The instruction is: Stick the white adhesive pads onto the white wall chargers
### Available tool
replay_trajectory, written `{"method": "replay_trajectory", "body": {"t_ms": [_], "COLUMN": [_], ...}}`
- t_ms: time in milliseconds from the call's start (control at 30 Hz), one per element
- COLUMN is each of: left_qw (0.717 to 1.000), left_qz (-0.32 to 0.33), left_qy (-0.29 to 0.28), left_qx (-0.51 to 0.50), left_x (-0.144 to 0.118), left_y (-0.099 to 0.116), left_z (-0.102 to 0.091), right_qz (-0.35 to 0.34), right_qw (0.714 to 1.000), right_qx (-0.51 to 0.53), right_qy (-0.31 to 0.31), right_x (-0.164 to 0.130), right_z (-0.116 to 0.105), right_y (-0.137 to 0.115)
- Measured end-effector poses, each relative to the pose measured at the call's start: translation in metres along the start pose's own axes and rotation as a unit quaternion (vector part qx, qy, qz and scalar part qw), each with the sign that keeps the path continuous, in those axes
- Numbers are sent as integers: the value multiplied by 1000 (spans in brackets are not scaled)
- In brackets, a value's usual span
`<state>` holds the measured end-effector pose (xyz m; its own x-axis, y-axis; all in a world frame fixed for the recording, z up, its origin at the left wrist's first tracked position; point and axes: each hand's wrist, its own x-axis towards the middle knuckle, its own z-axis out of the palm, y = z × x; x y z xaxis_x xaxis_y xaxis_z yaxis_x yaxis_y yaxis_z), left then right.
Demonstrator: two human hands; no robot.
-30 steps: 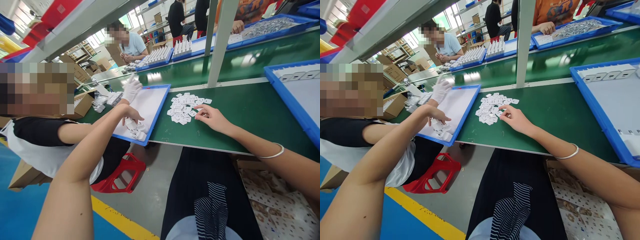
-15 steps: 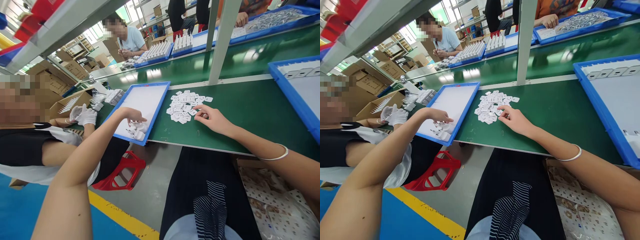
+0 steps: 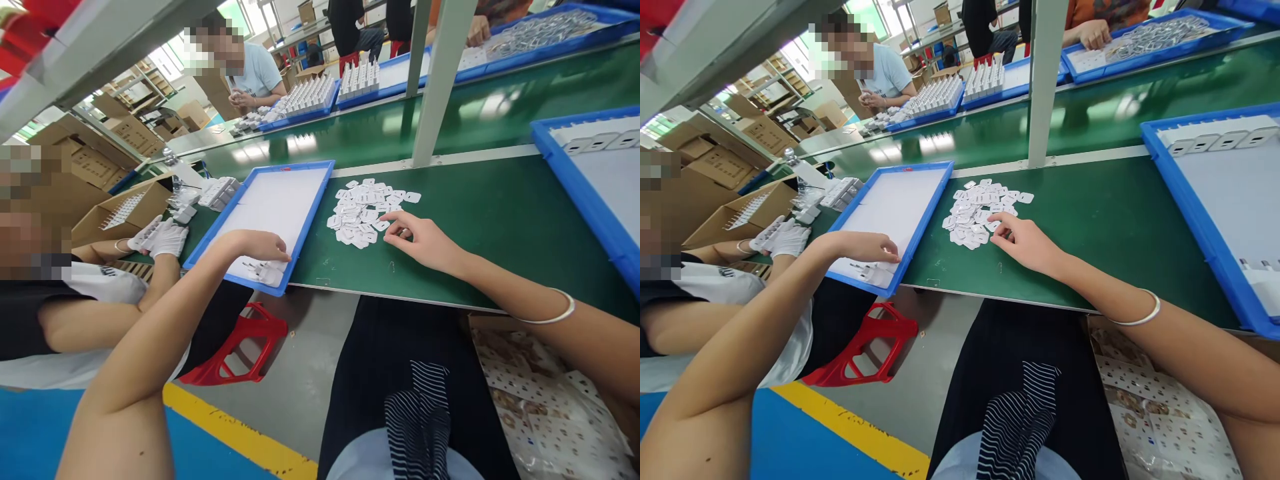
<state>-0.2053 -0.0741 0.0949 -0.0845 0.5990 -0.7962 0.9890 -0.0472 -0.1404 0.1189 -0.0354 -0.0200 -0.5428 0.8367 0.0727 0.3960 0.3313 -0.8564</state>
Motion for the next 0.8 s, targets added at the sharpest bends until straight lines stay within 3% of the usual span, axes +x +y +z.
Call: {"method": "replay_trajectory", "body": {"t_ms": [133,233,300,333,400,467,567,633,667,733,767,800], "left_qw": [999,998,988,974,926,866,784,742,726,701,691,681], "left_qz": [14,-11,-22,-7,70,175,308,343,349,351,353,355], "left_qy": [24,69,151,219,367,468,537,568,579,604,614,623], "left_qx": [21,8,30,49,57,15,-47,-99,-121,-144,-149,-152], "left_x": [1,-5,-10,-12,-9,3,37,63,75,91,97,100], "left_y": [-1,-2,3,9,27,52,93,116,124,135,137,138], "left_z": [2,6,12,17,29,44,67,79,83,88,89,90], "right_qz": [-14,-37,-56,-66,-87,-118,-174,-174,-148,-30,73,193], "right_qw": [1000,998,996,995,991,982,956,937,930,911,887,845], "right_qx": [0,2,-3,-8,-22,-45,-95,-135,-159,-227,-278,-333], "right_qy": [22,45,64,74,100,138,215,270,296,344,362,371], "right_x": [3,9,15,17,20,18,0,-22,-36,-67,-83,-99], "right_z": [-4,-7,-10,-11,-16,-24,-42,-63,-78,-119,-143,-169], "right_y": [0,2,3,3,-1,-9,-18,-16,-11,5,14,24]}}
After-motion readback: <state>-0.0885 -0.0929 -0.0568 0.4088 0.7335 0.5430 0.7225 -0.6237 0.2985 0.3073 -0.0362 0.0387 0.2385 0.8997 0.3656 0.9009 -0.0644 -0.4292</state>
